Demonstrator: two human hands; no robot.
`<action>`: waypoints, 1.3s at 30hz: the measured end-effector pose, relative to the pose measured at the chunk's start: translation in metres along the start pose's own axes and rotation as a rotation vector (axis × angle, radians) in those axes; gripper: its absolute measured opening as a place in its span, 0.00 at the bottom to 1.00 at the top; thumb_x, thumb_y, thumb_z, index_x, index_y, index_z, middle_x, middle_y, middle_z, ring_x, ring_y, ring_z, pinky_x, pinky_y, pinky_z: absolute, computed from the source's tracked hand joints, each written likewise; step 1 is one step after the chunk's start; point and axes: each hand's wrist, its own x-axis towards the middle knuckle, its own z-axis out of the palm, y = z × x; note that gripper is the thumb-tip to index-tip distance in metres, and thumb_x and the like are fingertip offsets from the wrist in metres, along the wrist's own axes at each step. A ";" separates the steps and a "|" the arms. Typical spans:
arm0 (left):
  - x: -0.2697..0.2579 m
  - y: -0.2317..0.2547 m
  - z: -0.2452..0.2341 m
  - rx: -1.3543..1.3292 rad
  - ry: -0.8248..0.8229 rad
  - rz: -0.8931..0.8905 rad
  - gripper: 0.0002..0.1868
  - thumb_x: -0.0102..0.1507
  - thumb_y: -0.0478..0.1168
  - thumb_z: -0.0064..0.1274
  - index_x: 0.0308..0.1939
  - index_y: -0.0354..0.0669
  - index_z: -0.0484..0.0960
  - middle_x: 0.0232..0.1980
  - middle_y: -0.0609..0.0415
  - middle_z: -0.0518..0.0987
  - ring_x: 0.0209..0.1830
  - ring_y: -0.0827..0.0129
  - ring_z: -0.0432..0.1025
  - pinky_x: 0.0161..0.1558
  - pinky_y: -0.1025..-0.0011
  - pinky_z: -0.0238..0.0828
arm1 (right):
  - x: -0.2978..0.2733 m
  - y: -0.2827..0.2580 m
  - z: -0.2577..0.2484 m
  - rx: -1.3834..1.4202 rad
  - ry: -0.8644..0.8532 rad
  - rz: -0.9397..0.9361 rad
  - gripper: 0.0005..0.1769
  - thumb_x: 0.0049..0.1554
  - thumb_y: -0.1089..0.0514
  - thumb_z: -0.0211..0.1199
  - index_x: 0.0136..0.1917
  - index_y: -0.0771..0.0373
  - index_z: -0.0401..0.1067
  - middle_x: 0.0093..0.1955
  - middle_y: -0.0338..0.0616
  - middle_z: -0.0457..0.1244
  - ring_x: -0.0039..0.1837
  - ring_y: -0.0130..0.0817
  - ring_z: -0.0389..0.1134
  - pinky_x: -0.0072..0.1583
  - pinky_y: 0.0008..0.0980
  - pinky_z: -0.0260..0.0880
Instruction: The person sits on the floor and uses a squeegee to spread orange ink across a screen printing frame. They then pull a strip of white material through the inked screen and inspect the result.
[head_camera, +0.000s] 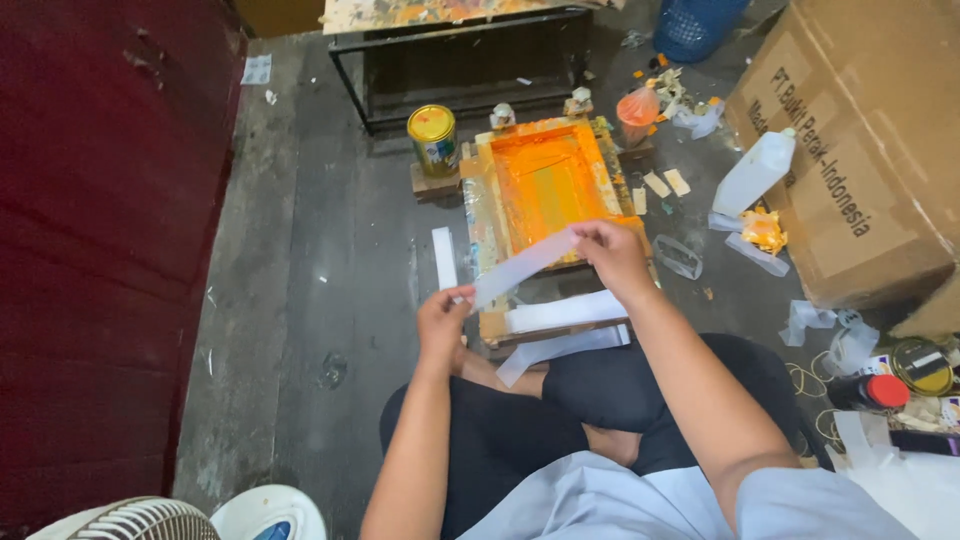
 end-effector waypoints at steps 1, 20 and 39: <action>0.010 -0.003 -0.007 -0.003 0.008 -0.007 0.15 0.54 0.29 0.58 0.43 0.42 0.91 0.23 0.54 0.72 0.26 0.75 0.62 0.32 0.75 0.62 | 0.008 -0.004 0.006 -0.003 -0.010 0.003 0.13 0.53 0.60 0.68 0.53 0.60 0.80 0.33 0.42 0.66 0.35 0.25 0.66 0.41 0.25 0.68; 0.139 -0.152 -0.028 0.708 0.058 -0.231 0.13 0.58 0.39 0.54 0.37 0.66 0.91 0.37 0.62 0.86 0.45 0.59 0.82 0.48 0.63 0.78 | 0.144 0.003 0.232 -0.888 -0.483 -0.344 0.07 0.54 0.54 0.63 0.45 0.49 0.81 0.43 0.40 0.72 0.52 0.47 0.74 0.55 0.46 0.73; 0.138 -0.108 -0.013 0.594 -0.115 -0.314 0.18 0.57 0.29 0.54 0.50 0.45 0.88 0.50 0.43 0.85 0.56 0.50 0.78 0.57 0.56 0.77 | 0.186 0.065 0.287 -1.135 -0.660 -0.254 0.09 0.57 0.56 0.63 0.50 0.54 0.80 0.46 0.46 0.72 0.54 0.49 0.74 0.55 0.46 0.73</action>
